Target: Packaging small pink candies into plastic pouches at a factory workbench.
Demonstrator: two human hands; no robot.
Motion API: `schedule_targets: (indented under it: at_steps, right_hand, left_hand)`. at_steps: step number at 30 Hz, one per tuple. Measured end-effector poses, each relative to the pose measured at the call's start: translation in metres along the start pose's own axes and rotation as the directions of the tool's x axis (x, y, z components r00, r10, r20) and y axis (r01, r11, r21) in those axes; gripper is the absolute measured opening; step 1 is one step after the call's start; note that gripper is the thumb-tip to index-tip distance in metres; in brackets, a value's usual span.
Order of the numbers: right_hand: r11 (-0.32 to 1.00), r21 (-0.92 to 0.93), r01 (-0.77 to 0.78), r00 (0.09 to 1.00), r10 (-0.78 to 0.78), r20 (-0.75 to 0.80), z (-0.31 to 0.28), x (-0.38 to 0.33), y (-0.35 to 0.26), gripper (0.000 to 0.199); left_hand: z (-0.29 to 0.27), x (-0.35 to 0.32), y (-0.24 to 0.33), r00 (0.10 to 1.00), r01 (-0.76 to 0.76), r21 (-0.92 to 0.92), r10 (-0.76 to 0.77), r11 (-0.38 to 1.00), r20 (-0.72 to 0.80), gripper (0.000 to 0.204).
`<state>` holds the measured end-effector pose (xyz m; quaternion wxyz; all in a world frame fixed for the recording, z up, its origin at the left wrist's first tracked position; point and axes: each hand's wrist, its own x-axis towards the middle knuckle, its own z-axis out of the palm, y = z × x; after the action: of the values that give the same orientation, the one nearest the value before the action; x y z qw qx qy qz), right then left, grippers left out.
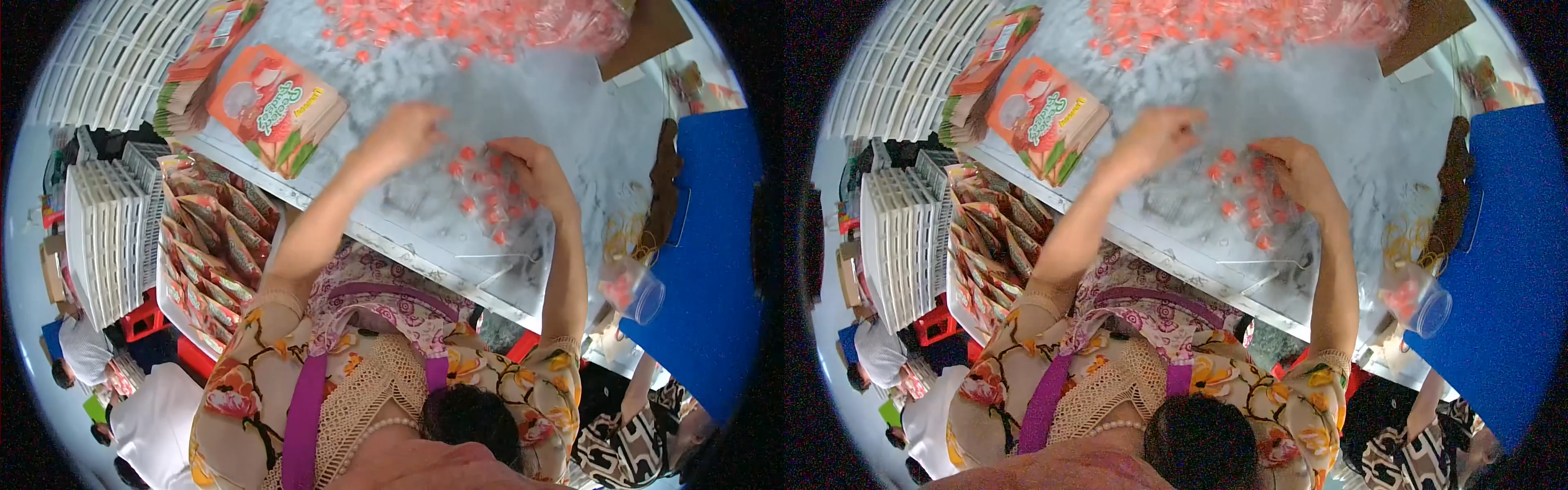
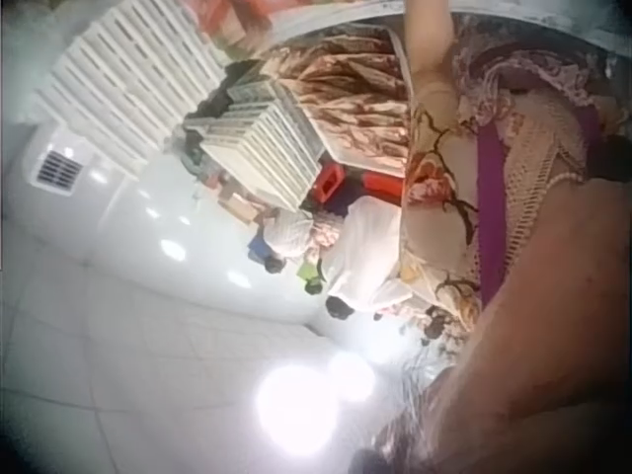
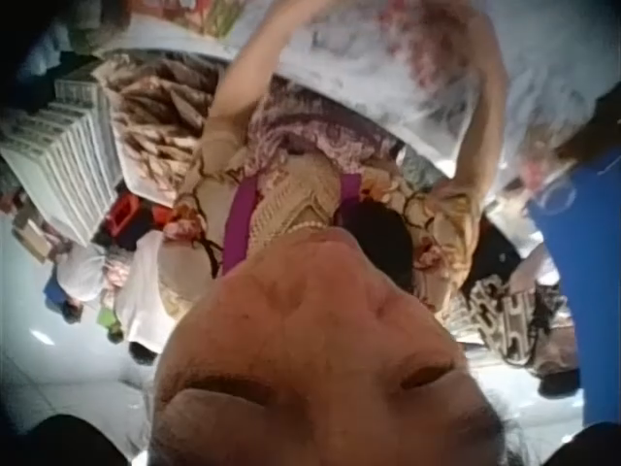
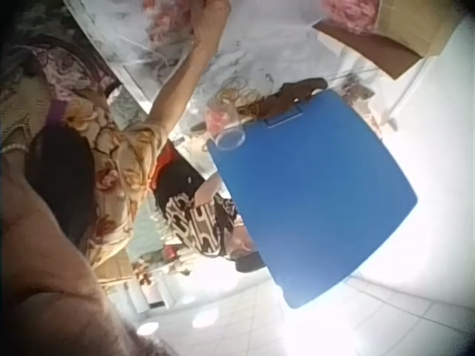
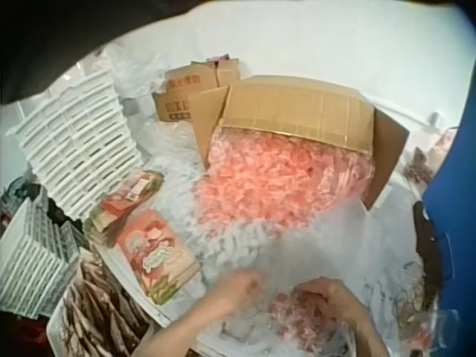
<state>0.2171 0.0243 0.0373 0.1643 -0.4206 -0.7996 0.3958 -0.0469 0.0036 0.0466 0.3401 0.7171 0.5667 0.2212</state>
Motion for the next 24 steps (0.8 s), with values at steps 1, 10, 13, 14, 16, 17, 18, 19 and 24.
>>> schedule_targets:
  at_steps: [1, 10, 13, 14, 16, 17, 18, 19, 24]
  right_hand:
    - [0.999, 0.022, -0.047, 0.999, 0.047, 0.002, -0.001, 0.001, -0.002, 0.036]
    - [0.988, 0.009, 0.155, 0.986, -0.154, -0.069, 0.021, 0.063, -0.031, 0.03]
    - [0.977, -0.042, 0.208, 0.972, -0.211, -0.099, 0.031, 0.081, -0.023, 0.031]
    - [0.976, -0.042, 0.212, 0.972, -0.215, -0.093, 0.033, 0.087, -0.026, 0.031]
    - [0.979, -0.028, 0.202, 0.967, -0.204, -0.152, 0.036, 0.096, -0.03, 0.033]
    - [0.979, -0.03, 0.203, 0.967, -0.205, -0.149, 0.037, 0.1, -0.029, 0.033]
    - [0.983, -0.026, 0.184, 0.968, -0.185, -0.169, 0.038, 0.104, -0.026, 0.034]
    - [0.986, -0.022, 0.163, 0.968, -0.164, -0.189, 0.04, 0.106, -0.024, 0.034]
    - [0.99, -0.05, 0.134, 0.972, -0.141, -0.187, 0.042, 0.116, -0.022, 0.036]
  left_hand:
    - [-0.017, 0.01, -0.013, 0.993, 0.092, 0.053, -0.088, 0.994, -0.079, 0.04]
    - [-0.09, 0.077, -0.139, 0.929, -0.007, 0.543, 0.207, 0.84, -0.308, 0.053]
    - [-0.077, 0.061, -0.103, 0.989, 0.002, 0.374, 0.054, 0.927, -0.138, 0.054]
    - [-0.079, 0.055, -0.093, 0.996, 0.081, 0.214, -0.075, 0.973, -0.038, 0.052]
    - [-0.082, 0.052, -0.101, 0.992, 0.108, 0.152, -0.098, 0.982, -0.076, 0.051]
    - [-0.086, 0.051, -0.098, 0.987, 0.126, 0.092, -0.116, 0.988, -0.108, 0.049]
    - [-0.09, 0.052, -0.096, 0.987, 0.126, 0.091, -0.115, 0.988, -0.109, 0.049]
    - [-0.096, 0.053, -0.093, 0.974, 0.109, 0.214, -0.062, 0.971, -0.216, 0.047]
    - [-0.105, 0.058, -0.111, 0.96, -0.074, 0.319, 0.154, 0.945, -0.233, 0.043]
